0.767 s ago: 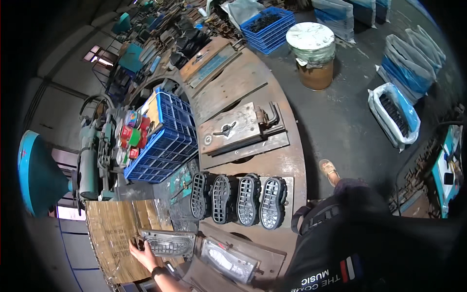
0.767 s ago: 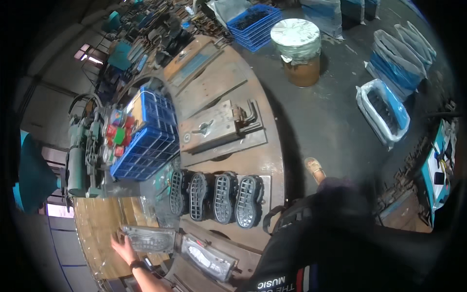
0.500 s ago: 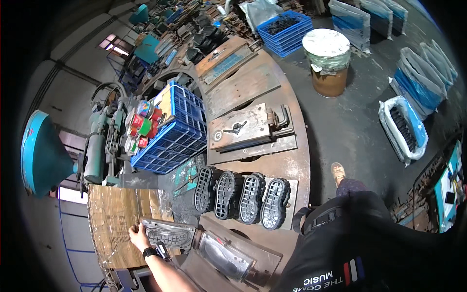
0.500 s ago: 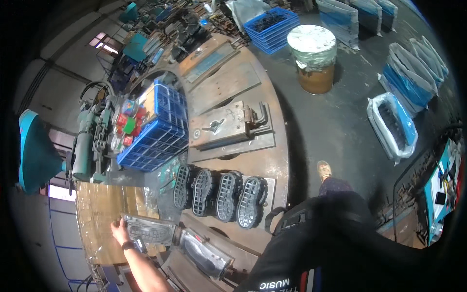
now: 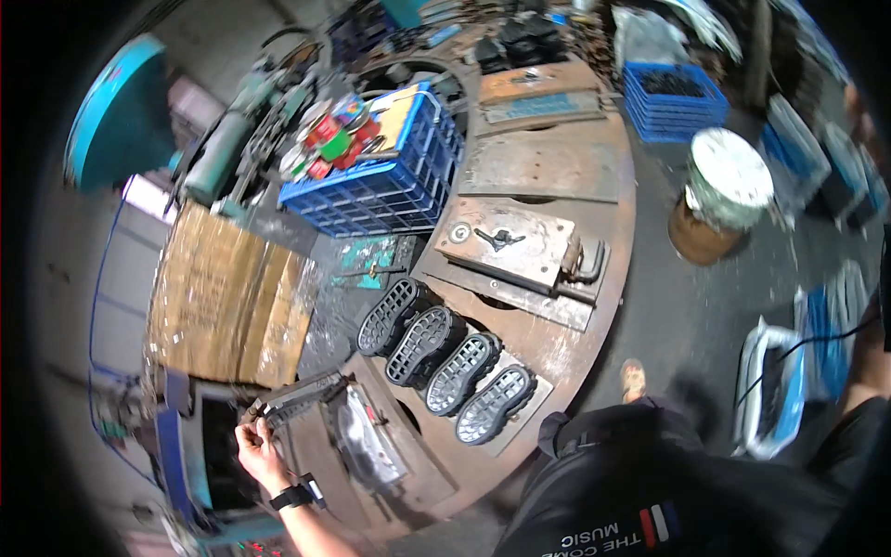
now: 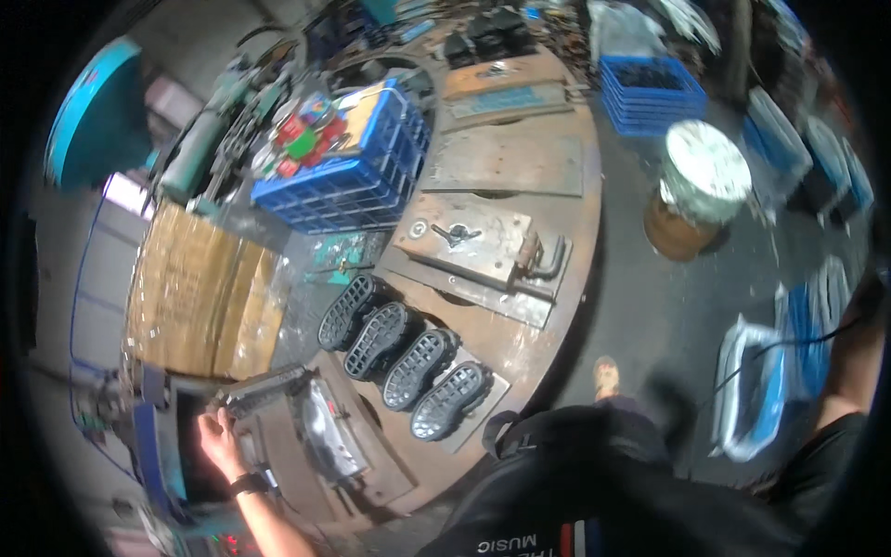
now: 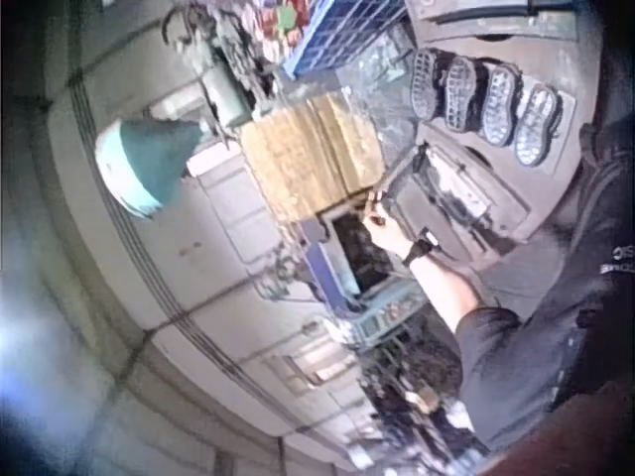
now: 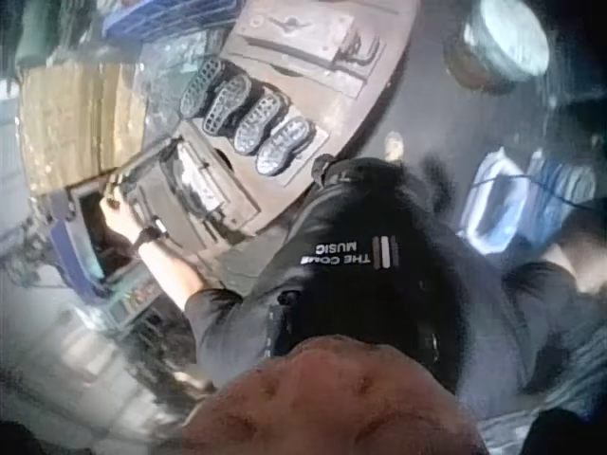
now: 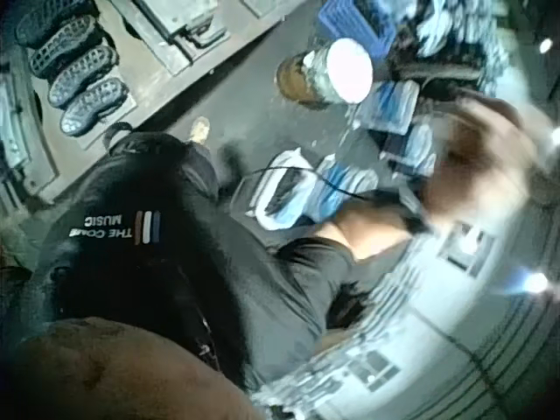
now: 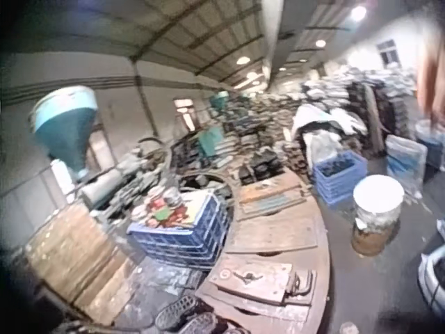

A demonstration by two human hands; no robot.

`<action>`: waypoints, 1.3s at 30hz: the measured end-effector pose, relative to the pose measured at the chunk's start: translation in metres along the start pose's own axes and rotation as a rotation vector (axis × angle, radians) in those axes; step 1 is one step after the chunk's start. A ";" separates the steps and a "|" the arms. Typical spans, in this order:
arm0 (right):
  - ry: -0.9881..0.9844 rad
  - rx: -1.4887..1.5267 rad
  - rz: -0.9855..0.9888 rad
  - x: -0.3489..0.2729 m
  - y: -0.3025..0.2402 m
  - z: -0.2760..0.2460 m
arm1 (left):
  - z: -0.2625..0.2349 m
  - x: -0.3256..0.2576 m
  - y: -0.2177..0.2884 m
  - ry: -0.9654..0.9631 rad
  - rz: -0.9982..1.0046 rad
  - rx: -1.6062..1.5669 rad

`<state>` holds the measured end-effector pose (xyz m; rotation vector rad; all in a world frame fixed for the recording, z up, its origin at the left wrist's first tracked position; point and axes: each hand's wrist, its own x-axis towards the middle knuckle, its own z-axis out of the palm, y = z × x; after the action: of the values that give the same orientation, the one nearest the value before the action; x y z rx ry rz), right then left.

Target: The person uses a metal tool to trim excess rubber from the edges of shoe soles that have been pressed in a mold. After trimming, the person stacks the finished soles and places them into a large plastic bag. The process is repeated for multiple soles throughout the video.

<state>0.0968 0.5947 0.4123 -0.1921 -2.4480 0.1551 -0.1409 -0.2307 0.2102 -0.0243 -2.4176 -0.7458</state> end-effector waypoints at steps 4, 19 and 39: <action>-0.628 0.306 0.160 -0.044 0.011 0.149 | -0.078 -0.085 0.051 -0.112 -0.247 0.192; -1.671 0.146 -0.247 -0.195 -0.044 0.322 | 0.038 -0.254 0.038 -0.100 -0.475 0.306; -1.267 0.088 0.530 -0.259 -0.035 0.260 | 0.058 -0.149 -0.191 -0.578 0.224 0.777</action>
<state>0.1266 0.4982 0.0580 -0.9367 -3.5417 0.8227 -0.0856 -0.3389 -0.0072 -0.2194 -3.0175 0.3893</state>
